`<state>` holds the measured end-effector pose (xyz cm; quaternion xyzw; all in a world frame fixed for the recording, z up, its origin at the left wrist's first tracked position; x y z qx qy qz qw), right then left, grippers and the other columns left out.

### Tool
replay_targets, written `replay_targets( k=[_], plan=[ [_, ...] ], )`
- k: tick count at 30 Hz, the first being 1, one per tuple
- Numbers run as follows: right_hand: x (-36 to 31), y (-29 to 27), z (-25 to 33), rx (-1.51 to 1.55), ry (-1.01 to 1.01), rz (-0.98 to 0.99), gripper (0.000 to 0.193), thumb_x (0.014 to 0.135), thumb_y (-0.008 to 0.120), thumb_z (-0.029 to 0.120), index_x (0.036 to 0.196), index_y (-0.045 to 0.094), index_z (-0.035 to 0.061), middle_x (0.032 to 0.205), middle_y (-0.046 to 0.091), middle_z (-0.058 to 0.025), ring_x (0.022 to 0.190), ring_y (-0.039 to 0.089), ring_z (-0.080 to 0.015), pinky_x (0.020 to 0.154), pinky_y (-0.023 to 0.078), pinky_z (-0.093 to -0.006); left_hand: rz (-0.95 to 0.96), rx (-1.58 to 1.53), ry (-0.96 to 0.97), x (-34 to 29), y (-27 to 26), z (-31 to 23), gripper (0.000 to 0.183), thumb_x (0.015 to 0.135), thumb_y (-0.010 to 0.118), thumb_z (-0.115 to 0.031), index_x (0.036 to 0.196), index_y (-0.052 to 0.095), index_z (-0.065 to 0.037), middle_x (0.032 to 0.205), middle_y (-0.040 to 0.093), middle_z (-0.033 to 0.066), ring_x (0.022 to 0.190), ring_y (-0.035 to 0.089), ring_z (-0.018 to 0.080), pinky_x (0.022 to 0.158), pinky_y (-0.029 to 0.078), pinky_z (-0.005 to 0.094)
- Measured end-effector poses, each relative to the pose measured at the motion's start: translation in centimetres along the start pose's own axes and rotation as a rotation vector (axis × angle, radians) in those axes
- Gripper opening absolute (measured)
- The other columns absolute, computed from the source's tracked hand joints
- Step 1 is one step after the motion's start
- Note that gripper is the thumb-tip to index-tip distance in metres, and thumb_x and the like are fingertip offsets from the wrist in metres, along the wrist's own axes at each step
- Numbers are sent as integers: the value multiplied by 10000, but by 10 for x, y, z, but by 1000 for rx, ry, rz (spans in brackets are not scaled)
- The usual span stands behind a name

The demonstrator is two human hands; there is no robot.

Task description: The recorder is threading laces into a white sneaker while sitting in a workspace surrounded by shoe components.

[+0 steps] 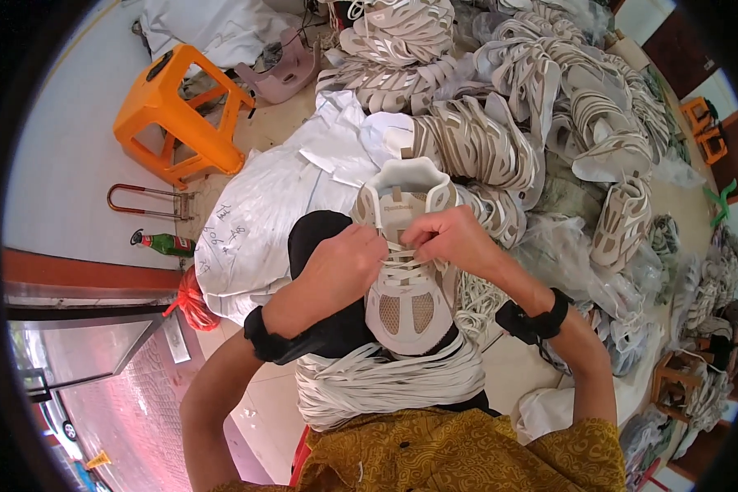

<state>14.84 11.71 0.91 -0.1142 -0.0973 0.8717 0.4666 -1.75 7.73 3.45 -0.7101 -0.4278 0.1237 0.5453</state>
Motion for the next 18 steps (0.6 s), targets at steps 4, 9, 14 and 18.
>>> replay_targets(
  k=[4,9,14,18],
  plan=[
    [0,0,4,-16,4,12,232,547,640,-9,779,638,7,618,608,-56,579,564,-80,553,443,-216,80,203,136,-4,3,-6,92,673,560,-40,732,489,-33,712,463,90,716,513,240,587,457,316],
    [0,-3,8,17,32,34,187,601,595,-44,782,634,-24,626,586,-25,538,483,-37,476,384,-191,115,-357,-276,1,-5,4,146,621,561,-27,726,460,-24,682,448,82,672,501,226,569,453,305],
    [2,-4,4,156,88,49,154,607,589,-43,756,629,-33,602,570,-27,460,433,-40,410,326,-187,24,-106,-50,2,-1,0,114,639,566,-14,716,484,-20,700,489,96,674,533,227,549,449,308],
    [0,-2,7,127,64,36,161,605,590,-46,760,631,-29,601,567,-27,456,433,-41,407,324,-188,0,114,36,-2,3,-3,62,680,561,-22,720,514,-14,723,542,98,652,556,240,541,439,302]
  ],
)
Point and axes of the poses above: each hand's wrist, its own x-axis towards the middle knuckle, its own y-axis out of the palm, z = x × y, the point moved 3 cm from there along x, towards the middle knuckle
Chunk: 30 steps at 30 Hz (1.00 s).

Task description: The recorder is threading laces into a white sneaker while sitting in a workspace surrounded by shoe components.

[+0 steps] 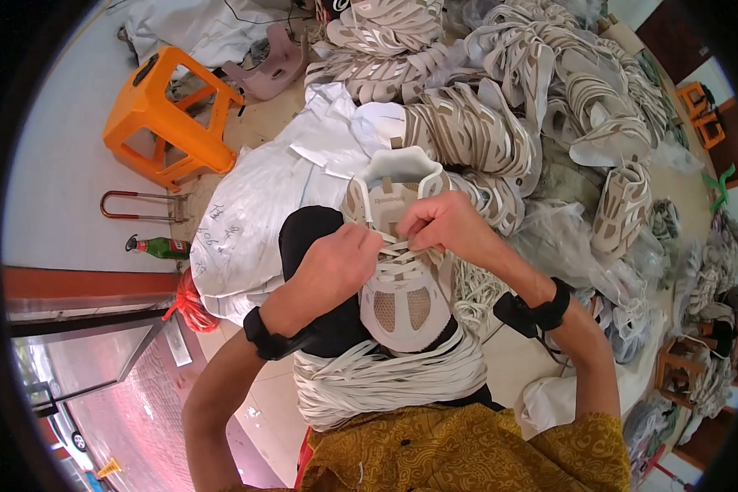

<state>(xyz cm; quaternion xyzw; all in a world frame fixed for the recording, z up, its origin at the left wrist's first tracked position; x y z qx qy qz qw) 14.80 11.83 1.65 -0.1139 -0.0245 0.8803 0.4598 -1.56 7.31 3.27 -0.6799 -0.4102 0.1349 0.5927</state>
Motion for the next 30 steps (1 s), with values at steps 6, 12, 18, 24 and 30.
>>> replay_targets(
  k=[6,12,18,24,30],
  plan=[
    [4,-4,-6,90,79,32,171,600,596,-43,767,631,-33,607,568,-33,456,443,-44,406,328,-184,209,-677,-419,9,-7,14,55,728,558,-7,766,519,2,668,504,27,590,476,76,541,404,218],
    [5,-1,-2,112,90,29,182,547,606,-57,727,623,-39,586,555,-23,457,457,-40,394,341,-194,294,-827,-546,9,-4,23,74,733,551,-1,794,511,9,666,495,-20,613,469,58,570,403,201],
    [3,-3,1,80,121,21,171,535,614,-58,704,624,-33,565,551,-28,446,456,-47,388,341,-197,408,-644,-534,15,-8,21,118,739,545,-1,848,500,5,674,529,55,635,524,113,599,434,235],
    [-5,-32,-15,143,67,47,151,560,612,-60,705,616,-18,570,549,-25,422,422,-51,379,303,-189,83,-365,-355,4,-4,12,117,747,531,16,857,502,-9,737,532,114,675,561,229,612,451,299],
    [-11,-36,-25,192,189,5,153,575,599,-37,726,607,-15,588,560,-26,457,451,-56,401,327,-206,-76,-162,-214,5,-17,2,167,748,544,-3,907,502,-34,800,536,128,743,554,286,637,455,322]
  ],
)
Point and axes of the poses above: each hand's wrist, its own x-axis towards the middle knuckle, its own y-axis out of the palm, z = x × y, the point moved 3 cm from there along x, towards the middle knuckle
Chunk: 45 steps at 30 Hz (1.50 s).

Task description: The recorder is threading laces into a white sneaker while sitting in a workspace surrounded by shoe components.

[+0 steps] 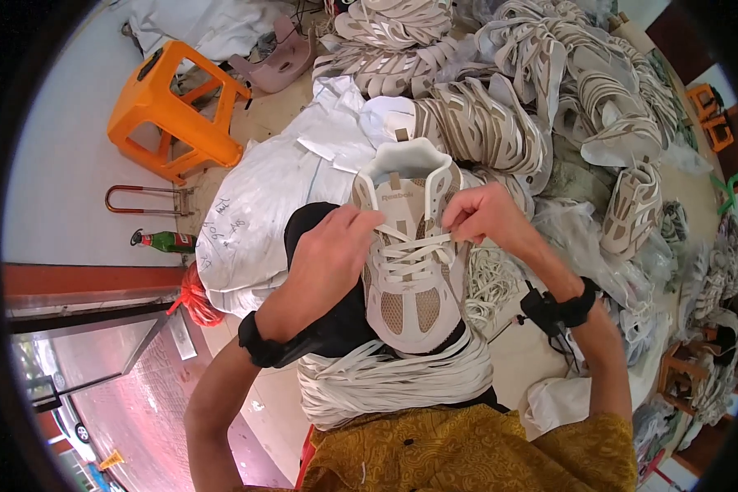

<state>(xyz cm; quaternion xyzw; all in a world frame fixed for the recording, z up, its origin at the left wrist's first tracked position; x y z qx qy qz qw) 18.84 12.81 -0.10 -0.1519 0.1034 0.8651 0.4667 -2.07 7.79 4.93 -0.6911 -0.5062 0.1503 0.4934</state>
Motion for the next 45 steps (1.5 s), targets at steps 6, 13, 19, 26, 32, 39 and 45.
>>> replay_targets(
  k=[6,13,19,26,32,39,45],
  plan=[
    [-13,19,23,-895,-530,15,145,615,595,12,759,591,30,641,543,-58,569,536,-188,522,425,-268,84,83,-116,-1,4,18,257,733,593,-68,954,467,-31,763,570,126,706,568,286,607,456,340],
    [-26,61,40,-1052,-854,-146,61,610,547,58,662,575,73,644,538,-52,678,555,-237,567,460,-330,214,-8,-262,0,8,35,242,719,607,-71,915,470,-38,741,580,127,705,581,282,593,456,346],
    [-10,63,28,-1334,-734,-67,46,580,563,110,594,541,71,658,507,-33,701,519,-205,539,443,-325,13,117,-81,1,9,27,210,700,583,-40,884,483,-48,763,541,136,689,557,316,593,451,373],
    [-33,76,46,-1563,-1195,-124,80,578,550,143,587,519,70,610,398,-12,695,432,-153,486,353,-261,97,233,-99,0,13,32,101,715,505,-43,803,467,-12,727,525,144,666,571,299,525,458,372],
    [-35,65,40,-1512,-1233,-220,98,550,534,132,599,501,54,624,419,-17,658,432,-156,477,335,-269,16,304,4,0,9,27,82,692,506,-47,768,481,-31,712,520,120,671,567,264,517,462,358],
    [-34,65,35,-1384,-1285,-350,153,535,534,130,651,535,31,693,502,-37,650,468,-163,495,359,-267,4,531,-46,-22,-32,69,70,670,518,-43,734,493,-51,705,513,96,691,548,261,542,464,352],
    [-27,65,35,-1200,-1272,-298,107,555,558,102,642,532,46,670,512,-28,629,489,-168,503,390,-276,-15,401,-105,-26,-32,74,57,687,512,-17,739,499,-36,692,531,105,669,557,270,542,455,339]
  ],
)
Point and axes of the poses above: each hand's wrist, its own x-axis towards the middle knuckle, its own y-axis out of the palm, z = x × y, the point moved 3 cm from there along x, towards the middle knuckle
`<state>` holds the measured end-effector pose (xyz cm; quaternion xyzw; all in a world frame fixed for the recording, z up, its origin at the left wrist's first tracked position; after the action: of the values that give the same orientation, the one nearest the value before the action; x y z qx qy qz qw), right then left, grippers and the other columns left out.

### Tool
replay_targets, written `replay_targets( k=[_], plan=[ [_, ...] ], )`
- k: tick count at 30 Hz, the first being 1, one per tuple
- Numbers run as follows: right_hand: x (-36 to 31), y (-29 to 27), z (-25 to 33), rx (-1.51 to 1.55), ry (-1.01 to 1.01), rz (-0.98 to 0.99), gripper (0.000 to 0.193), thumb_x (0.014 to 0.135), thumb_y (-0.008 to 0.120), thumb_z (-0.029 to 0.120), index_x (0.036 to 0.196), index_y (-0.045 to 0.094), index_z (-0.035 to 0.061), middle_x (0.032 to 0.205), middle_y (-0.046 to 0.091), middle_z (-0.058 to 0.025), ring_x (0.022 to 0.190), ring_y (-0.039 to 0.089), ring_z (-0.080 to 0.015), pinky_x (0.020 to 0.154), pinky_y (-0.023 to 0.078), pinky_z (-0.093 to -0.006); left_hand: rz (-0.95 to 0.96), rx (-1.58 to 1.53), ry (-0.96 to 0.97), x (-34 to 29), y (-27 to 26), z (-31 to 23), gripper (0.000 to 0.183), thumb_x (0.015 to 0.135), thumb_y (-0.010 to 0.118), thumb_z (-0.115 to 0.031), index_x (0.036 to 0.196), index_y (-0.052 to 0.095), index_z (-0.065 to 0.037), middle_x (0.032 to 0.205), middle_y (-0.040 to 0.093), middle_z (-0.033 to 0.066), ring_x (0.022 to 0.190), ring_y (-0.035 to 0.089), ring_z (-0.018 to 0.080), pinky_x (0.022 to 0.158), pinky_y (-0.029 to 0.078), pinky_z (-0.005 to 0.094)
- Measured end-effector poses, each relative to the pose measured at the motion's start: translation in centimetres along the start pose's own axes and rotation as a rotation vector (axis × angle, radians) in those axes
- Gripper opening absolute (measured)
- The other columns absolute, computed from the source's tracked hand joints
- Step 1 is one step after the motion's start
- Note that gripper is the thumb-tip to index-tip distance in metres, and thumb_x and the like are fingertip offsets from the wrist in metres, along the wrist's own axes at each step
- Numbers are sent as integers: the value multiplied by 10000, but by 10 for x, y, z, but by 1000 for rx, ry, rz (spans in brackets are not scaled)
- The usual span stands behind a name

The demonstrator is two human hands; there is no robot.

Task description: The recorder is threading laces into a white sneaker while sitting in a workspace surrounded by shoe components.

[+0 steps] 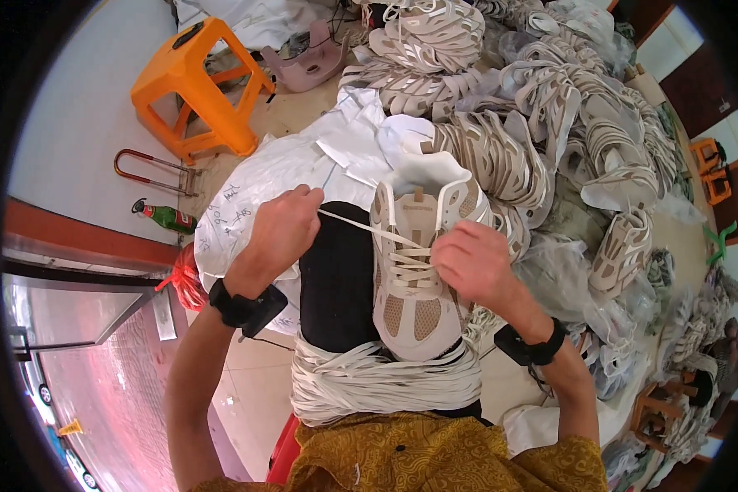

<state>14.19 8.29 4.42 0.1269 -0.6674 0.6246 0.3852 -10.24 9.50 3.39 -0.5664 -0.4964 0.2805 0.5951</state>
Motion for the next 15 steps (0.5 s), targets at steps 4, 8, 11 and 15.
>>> replay_targets(
  k=[4,8,11,15],
  plan=[
    [0,6,-15,531,383,167,98,568,594,25,662,572,35,609,535,-41,546,495,-156,497,409,-274,34,-360,-135,12,-8,-4,54,699,499,-15,751,489,-23,679,560,120,645,567,278,549,454,327],
    [-4,12,-29,1017,962,498,94,613,616,-24,705,607,-8,638,583,-4,557,507,-60,488,378,-191,280,-807,-606,12,-4,1,50,720,486,-25,768,480,-15,646,547,142,597,540,292,555,449,308],
    [1,11,-34,1091,1145,621,164,606,616,-21,770,606,-14,606,571,12,530,477,-46,501,397,-221,121,-644,-428,6,6,7,45,737,471,-21,780,483,-18,630,527,140,571,524,287,549,445,305],
    [-6,17,-35,1153,1222,539,162,630,635,-31,785,604,0,637,568,15,538,466,-28,468,353,-169,48,-158,-42,-4,11,8,96,730,458,5,809,507,-20,709,541,168,645,540,328,587,448,363]
  ],
)
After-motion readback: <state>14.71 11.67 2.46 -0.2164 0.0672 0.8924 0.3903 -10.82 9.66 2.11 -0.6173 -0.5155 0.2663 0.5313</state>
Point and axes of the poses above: each hand's wrist, its own x-axis towards the middle knuckle, its own y-axis out of the palm, z = x × y, the point moved 3 cm from there along x, towards the middle knuckle
